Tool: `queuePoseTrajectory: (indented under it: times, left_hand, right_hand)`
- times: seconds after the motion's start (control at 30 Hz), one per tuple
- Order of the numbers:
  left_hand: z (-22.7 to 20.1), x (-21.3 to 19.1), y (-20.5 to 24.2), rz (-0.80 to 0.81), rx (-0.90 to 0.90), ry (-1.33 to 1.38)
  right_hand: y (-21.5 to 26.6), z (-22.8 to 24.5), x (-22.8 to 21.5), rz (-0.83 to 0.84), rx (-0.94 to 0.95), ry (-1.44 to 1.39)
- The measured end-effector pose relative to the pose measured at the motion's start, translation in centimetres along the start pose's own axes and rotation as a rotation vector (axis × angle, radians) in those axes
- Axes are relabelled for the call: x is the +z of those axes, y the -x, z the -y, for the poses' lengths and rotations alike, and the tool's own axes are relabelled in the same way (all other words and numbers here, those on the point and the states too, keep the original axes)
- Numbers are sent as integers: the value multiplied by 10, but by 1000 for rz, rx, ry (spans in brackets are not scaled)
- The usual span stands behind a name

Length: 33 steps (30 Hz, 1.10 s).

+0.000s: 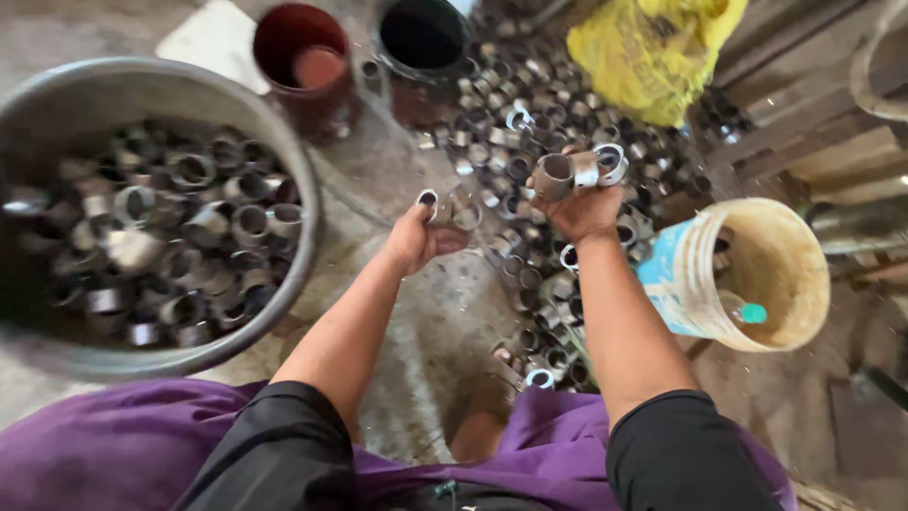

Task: The person sits on the floor and sorts small, cylindrical metal parts by hand. They pick up handfuls of parts from a large pile on the floor and transfer them into a large metal bowl. The person occasionally shakes the bowl to settle the contents.

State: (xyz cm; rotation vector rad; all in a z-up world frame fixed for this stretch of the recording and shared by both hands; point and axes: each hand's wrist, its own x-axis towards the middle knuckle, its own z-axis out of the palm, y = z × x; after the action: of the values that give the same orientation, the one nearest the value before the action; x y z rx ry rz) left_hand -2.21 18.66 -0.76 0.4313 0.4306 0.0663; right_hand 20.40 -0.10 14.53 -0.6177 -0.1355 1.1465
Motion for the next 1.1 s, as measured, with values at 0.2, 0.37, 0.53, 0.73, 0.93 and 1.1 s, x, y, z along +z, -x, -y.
queuePoseTrajectory:
  times: [0.2,0.37,0.53,0.73,0.93,1.1]
  left_hand:
    - [-86,35,101,205,248,75]
    - [-127,31,172,205,345,122]
    - [-154,4,223,211,436,123]
    - [-176,-18,269,390,584,247]
    - [-201,-27,308,11,794,204]
    - [-221,-107,324,-1081,814,64]
  right_hand:
    - [-30,-42,76,100,25,55]
    - [-46,-83,130,139,101,138]
    - [-66,-128,175,82,177,267]
    - [-94,-183,236,-31,261,523]
    - [-133,-258,285,-81,341,559]
    - [-129,-278,299,-87,260,1009]
